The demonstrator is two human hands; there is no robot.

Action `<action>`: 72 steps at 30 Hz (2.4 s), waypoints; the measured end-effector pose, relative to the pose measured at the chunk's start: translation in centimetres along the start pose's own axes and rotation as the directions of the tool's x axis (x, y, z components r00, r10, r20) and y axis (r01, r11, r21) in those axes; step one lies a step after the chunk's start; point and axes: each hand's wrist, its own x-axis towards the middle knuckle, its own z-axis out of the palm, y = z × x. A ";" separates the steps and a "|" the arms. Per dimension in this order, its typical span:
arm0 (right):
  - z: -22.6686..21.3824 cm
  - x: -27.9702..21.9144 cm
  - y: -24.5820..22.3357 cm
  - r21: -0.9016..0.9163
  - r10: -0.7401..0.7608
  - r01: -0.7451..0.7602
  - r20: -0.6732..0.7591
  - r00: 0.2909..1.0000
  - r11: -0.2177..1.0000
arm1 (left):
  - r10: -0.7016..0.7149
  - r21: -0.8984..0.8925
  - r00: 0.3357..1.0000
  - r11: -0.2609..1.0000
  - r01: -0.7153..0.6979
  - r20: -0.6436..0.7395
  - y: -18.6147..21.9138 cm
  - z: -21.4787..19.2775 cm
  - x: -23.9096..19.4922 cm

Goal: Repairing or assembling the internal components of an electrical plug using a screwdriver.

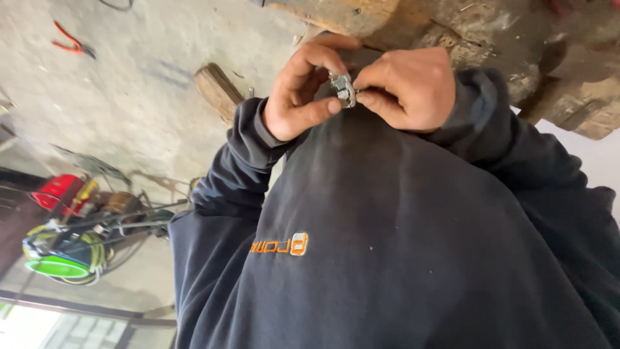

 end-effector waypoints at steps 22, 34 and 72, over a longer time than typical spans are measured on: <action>-1.2 -0.3 -1.4 0.158 0.049 -0.123 0.406 0.912 0.980 | -0.025 0.536 1.000 0.844 0.016 0.008 3.6 3.7 -1.9; -1.6 1.6 -2.6 0.077 0.077 -0.135 0.514 0.855 0.988 | -0.039 0.498 0.998 0.866 0.057 -0.048 2.8 3.9 -2.4; -1.6 1.6 -1.2 0.211 0.040 -0.152 0.457 0.889 0.966 | -0.106 0.228 0.987 0.965 0.131 -0.118 0.7 3.1 -3.4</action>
